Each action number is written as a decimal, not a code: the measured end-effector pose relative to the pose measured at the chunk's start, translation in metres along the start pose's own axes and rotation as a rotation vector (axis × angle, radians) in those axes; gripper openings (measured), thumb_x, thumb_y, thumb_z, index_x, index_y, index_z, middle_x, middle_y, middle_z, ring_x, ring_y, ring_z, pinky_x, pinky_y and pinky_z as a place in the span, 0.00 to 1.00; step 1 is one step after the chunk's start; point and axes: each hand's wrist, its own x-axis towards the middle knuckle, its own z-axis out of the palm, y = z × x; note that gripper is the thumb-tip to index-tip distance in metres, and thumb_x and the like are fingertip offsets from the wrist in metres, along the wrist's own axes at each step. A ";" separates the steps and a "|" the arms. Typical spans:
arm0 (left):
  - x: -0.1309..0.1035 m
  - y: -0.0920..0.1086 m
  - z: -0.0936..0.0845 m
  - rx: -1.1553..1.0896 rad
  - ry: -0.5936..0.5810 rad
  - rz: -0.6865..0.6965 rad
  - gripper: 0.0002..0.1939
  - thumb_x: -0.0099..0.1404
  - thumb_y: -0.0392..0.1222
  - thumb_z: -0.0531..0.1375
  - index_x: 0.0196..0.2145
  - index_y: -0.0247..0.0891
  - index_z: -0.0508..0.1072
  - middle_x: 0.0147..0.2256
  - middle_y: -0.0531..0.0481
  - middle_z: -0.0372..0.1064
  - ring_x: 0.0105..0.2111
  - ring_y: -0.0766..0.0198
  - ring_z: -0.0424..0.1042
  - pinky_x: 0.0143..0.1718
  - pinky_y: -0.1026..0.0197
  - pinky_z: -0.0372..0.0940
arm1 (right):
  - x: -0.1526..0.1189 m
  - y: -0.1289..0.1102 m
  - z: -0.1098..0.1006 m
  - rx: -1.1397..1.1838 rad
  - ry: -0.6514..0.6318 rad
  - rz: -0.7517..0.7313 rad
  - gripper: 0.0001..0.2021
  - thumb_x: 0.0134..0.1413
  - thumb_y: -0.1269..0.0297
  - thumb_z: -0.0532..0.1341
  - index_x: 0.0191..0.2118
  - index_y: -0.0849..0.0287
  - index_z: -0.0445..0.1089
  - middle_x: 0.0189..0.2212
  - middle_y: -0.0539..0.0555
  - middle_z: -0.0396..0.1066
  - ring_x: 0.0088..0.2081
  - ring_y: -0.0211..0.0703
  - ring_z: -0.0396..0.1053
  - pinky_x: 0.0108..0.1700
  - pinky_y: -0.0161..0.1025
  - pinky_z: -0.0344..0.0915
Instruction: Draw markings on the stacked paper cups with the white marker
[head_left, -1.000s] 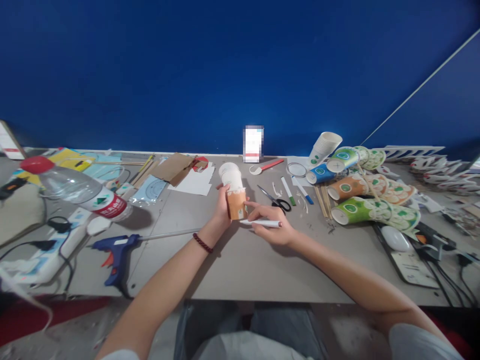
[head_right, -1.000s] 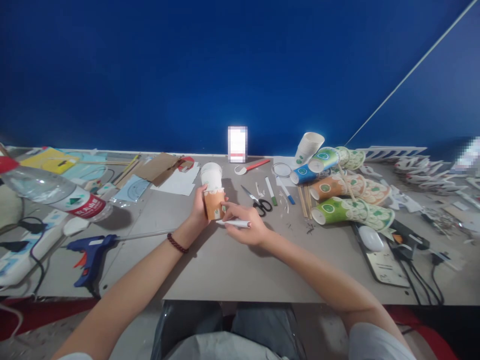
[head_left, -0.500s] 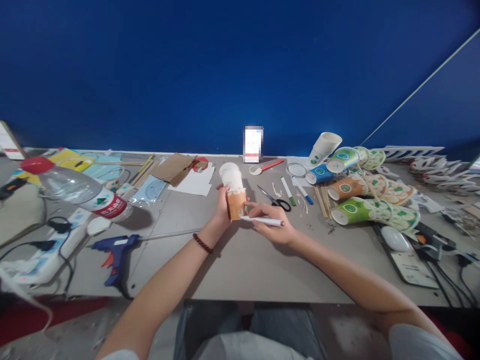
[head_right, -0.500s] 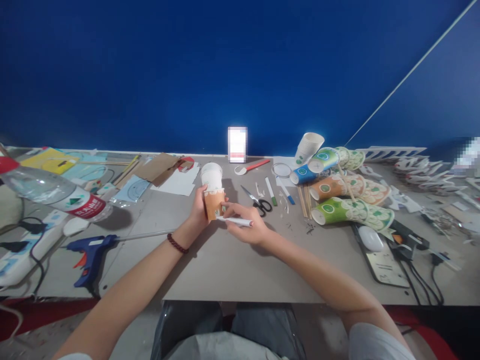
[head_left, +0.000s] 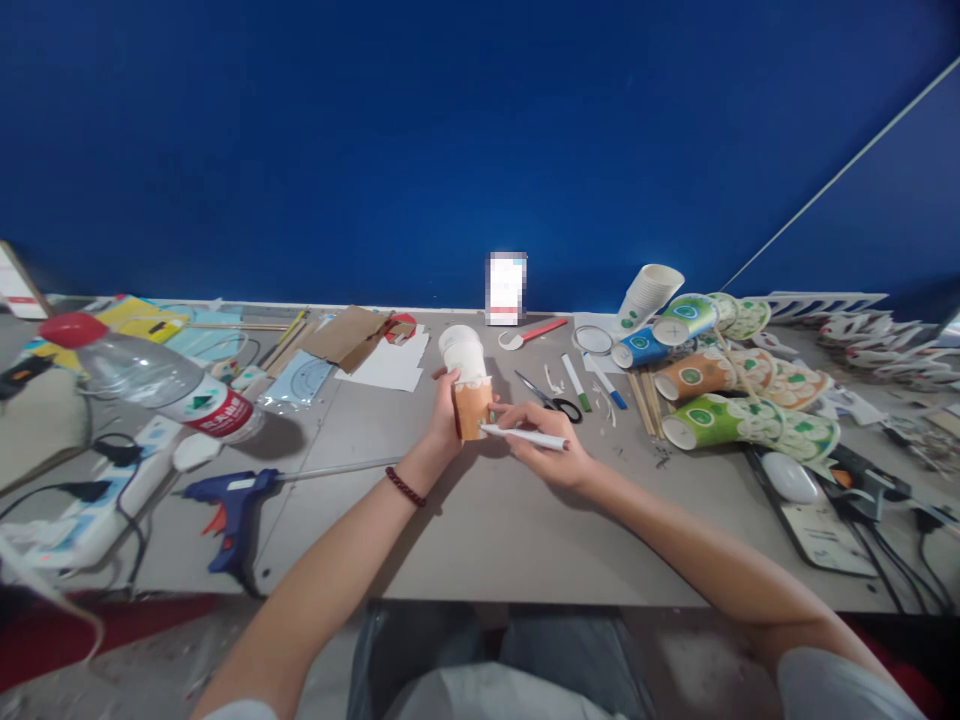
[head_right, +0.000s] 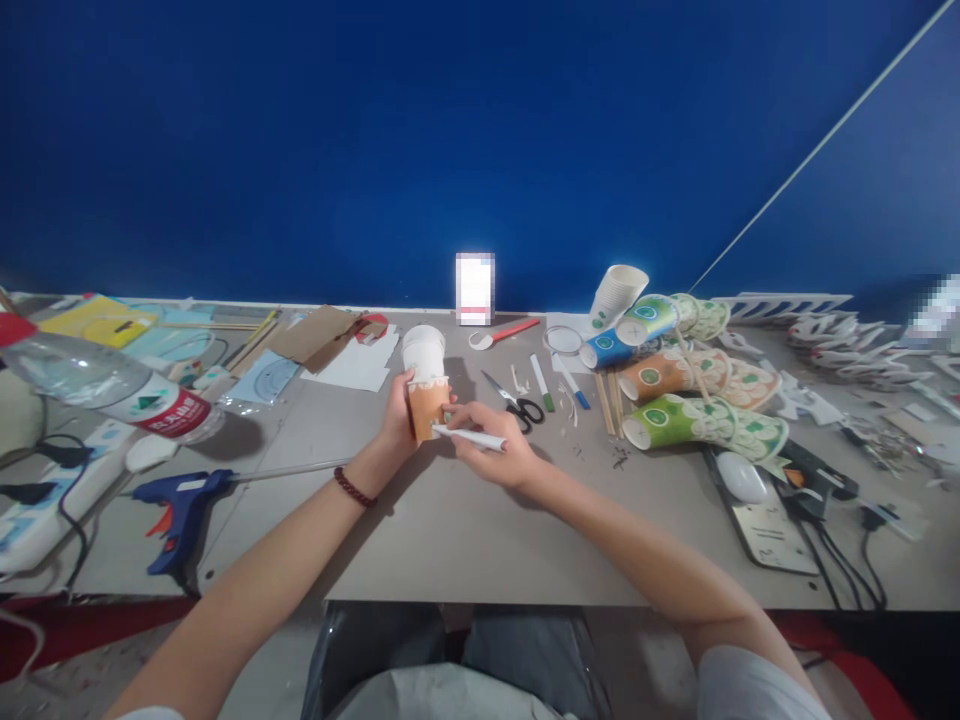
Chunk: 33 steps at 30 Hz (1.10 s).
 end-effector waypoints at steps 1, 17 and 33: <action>0.000 0.000 0.000 -0.005 -0.001 0.000 0.21 0.60 0.55 0.55 0.32 0.33 0.74 0.23 0.45 0.73 0.23 0.59 0.74 0.27 0.60 0.67 | 0.000 0.001 0.001 -0.001 0.018 0.016 0.05 0.54 0.67 0.61 0.38 0.54 0.69 0.39 0.58 0.81 0.54 0.57 0.75 0.47 0.48 0.74; 0.001 -0.001 -0.002 0.021 -0.025 0.016 0.21 0.59 0.57 0.56 0.32 0.34 0.74 0.23 0.46 0.74 0.23 0.59 0.73 0.26 0.60 0.67 | 0.000 -0.001 0.000 0.008 -0.063 -0.046 0.02 0.52 0.68 0.61 0.32 0.54 0.70 0.31 0.55 0.79 0.59 0.59 0.70 0.47 0.47 0.73; -0.001 0.002 0.003 0.008 0.025 -0.007 0.20 0.61 0.54 0.54 0.32 0.33 0.74 0.23 0.45 0.73 0.23 0.59 0.74 0.26 0.60 0.67 | 0.001 -0.002 0.001 0.033 -0.022 -0.046 0.02 0.53 0.68 0.61 0.33 0.54 0.69 0.32 0.55 0.80 0.57 0.59 0.72 0.49 0.48 0.74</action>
